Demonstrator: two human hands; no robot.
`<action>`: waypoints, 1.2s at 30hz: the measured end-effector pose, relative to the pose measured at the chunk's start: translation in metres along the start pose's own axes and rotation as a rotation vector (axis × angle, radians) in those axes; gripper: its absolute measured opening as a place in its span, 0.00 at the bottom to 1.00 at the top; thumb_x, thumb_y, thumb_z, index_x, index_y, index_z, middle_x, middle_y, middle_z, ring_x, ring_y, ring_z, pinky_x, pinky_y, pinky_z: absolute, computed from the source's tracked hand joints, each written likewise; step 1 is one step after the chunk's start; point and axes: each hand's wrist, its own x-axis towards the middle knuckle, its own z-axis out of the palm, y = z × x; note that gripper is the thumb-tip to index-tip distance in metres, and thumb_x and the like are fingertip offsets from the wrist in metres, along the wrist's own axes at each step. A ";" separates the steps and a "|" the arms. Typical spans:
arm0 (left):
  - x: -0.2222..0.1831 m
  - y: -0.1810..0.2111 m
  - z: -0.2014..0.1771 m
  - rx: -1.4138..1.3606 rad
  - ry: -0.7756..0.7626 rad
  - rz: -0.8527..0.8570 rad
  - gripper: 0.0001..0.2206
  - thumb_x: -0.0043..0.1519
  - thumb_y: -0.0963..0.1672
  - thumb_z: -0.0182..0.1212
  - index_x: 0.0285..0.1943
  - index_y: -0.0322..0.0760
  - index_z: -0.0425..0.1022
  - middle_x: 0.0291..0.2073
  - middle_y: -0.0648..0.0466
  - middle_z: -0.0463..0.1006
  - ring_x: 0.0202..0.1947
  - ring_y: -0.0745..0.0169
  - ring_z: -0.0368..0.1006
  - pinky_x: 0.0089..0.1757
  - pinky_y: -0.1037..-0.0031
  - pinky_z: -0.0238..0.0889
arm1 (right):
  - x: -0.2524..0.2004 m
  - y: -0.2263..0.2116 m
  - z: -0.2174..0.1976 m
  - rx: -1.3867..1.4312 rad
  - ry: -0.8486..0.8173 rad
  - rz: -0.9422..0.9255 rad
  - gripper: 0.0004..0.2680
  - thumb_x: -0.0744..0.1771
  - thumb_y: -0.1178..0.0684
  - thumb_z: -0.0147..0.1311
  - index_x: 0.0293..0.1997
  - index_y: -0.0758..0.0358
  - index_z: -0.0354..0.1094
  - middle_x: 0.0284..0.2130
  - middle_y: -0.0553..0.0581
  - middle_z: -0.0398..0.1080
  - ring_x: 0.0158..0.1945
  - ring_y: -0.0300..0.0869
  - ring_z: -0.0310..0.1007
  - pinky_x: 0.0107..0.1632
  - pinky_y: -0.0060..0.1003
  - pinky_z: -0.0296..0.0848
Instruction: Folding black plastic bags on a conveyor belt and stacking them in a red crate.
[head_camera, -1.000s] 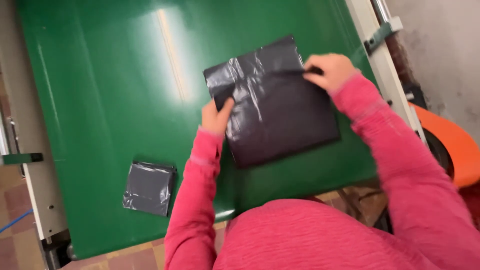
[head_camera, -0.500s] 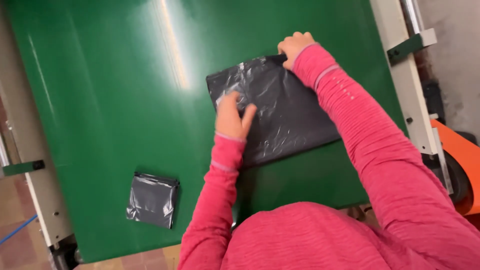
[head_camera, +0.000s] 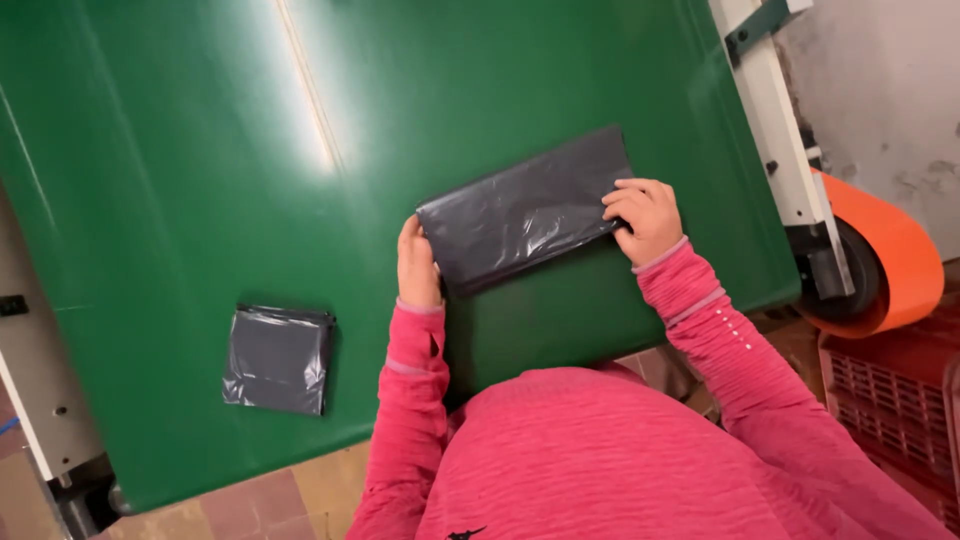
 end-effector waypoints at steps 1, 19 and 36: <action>-0.013 0.001 0.004 0.226 0.044 0.132 0.37 0.67 0.58 0.57 0.77 0.31 0.52 0.74 0.40 0.57 0.74 0.48 0.54 0.69 0.57 0.45 | -0.007 0.003 0.002 -0.015 0.008 0.009 0.09 0.58 0.66 0.56 0.35 0.58 0.69 0.43 0.48 0.76 0.58 0.50 0.73 0.59 0.47 0.66; 0.014 0.078 0.135 0.993 -0.825 -0.358 0.22 0.61 0.55 0.49 0.35 0.36 0.83 0.29 0.51 0.84 0.33 0.56 0.80 0.40 0.66 0.71 | -0.109 -0.083 0.067 0.647 -0.132 0.128 0.13 0.67 0.64 0.49 0.58 0.65 0.69 0.53 0.61 0.77 0.62 0.55 0.75 0.67 0.51 0.69; 0.000 0.025 0.171 1.570 0.001 0.382 0.08 0.57 0.48 0.62 0.38 0.42 0.74 0.38 0.50 0.75 0.43 0.45 0.75 0.35 0.52 0.70 | -0.122 -0.003 0.079 1.566 0.220 1.117 0.07 0.71 0.63 0.47 0.55 0.64 0.59 0.52 0.60 0.69 0.52 0.52 0.73 0.55 0.54 0.71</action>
